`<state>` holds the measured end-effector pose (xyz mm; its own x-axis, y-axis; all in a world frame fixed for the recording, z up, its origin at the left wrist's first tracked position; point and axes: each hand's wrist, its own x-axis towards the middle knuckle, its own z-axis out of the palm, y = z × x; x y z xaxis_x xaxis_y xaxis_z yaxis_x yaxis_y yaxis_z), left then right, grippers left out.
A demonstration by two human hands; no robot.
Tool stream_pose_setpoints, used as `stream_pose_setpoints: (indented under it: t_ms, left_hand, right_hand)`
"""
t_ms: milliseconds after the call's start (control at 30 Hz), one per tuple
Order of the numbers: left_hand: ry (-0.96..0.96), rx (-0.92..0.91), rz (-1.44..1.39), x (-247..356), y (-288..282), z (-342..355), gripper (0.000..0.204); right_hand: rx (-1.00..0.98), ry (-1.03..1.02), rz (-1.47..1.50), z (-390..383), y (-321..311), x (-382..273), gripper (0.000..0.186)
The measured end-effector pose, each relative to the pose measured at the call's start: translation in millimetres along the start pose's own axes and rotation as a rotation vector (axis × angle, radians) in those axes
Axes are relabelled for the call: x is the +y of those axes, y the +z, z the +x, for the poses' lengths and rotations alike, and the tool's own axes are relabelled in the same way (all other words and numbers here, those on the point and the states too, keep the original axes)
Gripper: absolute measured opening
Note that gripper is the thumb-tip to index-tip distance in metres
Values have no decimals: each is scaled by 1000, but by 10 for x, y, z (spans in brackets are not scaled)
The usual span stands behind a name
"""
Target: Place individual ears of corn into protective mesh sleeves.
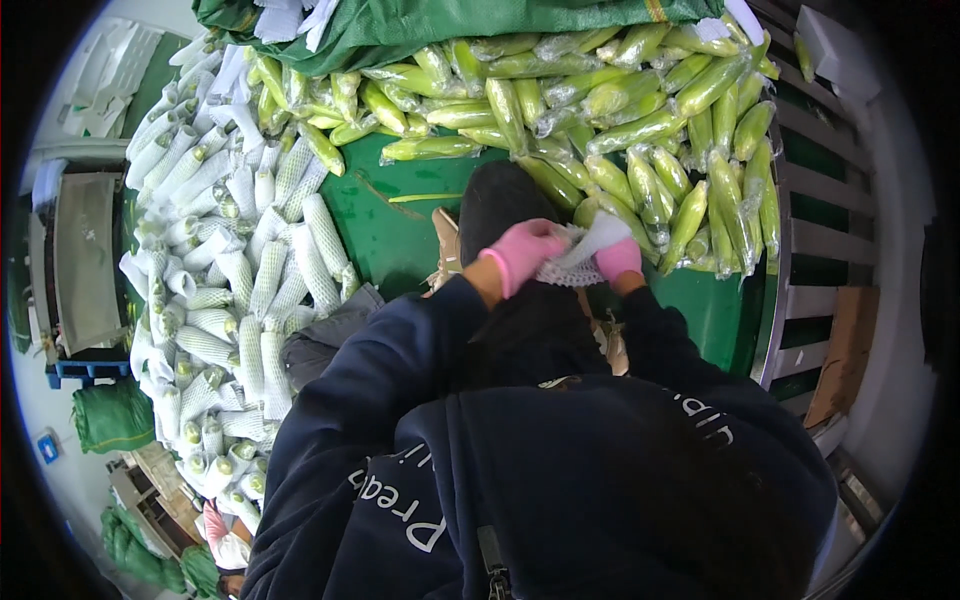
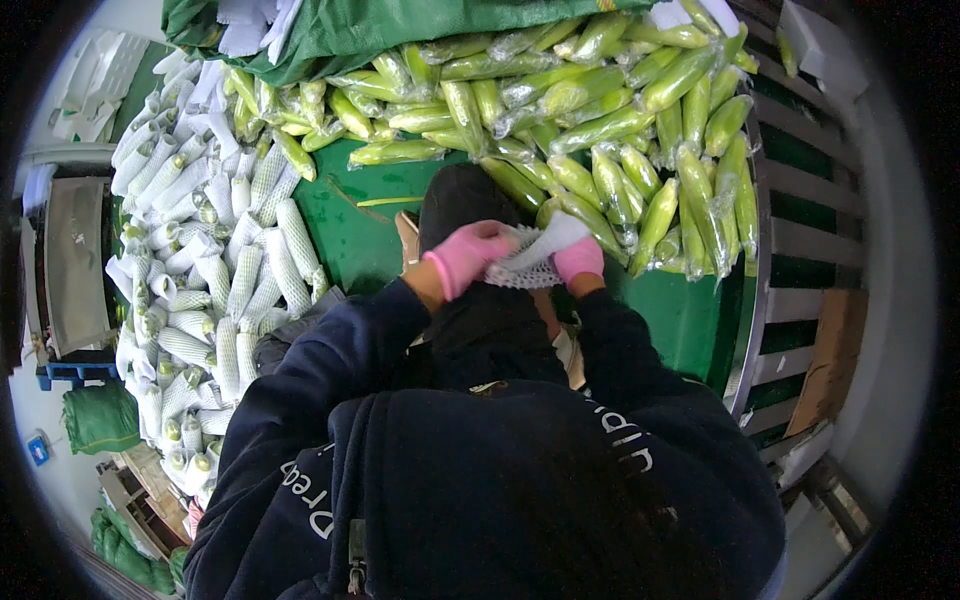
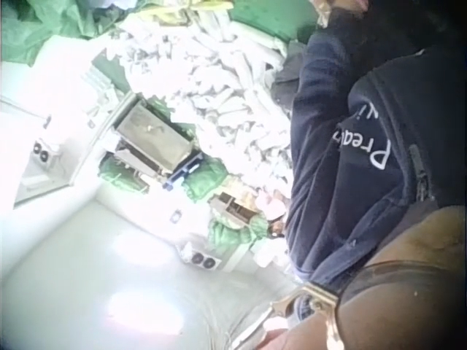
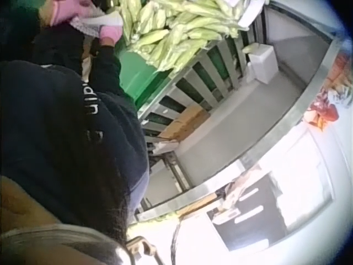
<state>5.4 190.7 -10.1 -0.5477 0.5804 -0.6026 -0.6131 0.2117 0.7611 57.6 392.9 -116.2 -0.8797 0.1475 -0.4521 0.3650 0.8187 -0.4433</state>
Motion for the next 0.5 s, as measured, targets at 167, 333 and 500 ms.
stream_pose_setpoints:
  t_ms: [167,333,500]
  left_hand:
    - [153,-26,484,126,374,94,44]
    - [417,358,498,42,-158,-170,41]
    - [482,305,-187,371,-660,-682,32]
  right_hand:
    - [385,15,584,407,822,616,37]
    - [513,-243,410,-172,-384,-402,48]
    - [347,-630,805,-697,-1063,-1503,60]
